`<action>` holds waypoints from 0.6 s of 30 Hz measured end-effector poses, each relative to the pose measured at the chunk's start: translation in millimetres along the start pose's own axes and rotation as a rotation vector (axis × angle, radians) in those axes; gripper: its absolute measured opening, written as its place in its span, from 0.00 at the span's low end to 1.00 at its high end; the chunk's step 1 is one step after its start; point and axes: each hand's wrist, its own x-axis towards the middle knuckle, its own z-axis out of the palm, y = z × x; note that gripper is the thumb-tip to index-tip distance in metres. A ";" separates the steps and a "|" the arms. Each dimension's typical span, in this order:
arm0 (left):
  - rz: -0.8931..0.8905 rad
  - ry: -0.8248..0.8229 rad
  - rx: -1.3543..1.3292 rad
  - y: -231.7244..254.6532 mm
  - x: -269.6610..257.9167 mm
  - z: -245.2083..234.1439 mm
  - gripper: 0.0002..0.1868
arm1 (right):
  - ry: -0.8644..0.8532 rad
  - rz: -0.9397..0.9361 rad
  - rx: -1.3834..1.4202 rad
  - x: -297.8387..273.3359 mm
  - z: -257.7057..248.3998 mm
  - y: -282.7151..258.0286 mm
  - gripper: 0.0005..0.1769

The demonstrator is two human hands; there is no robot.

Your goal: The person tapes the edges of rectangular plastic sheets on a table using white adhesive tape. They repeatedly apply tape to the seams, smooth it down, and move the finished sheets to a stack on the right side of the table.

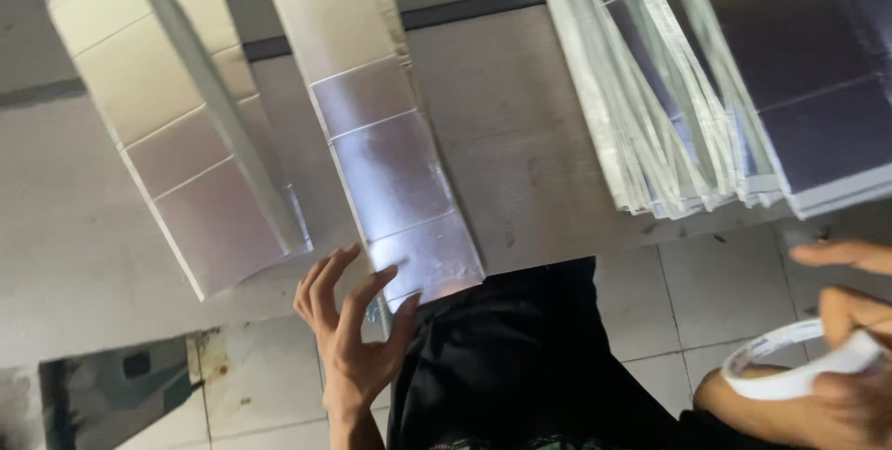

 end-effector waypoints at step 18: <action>-0.015 -0.233 -0.168 -22.0 -2.5 -9.5 0.21 | -0.936 -0.090 0.440 53.4 174.1 -166.9 0.08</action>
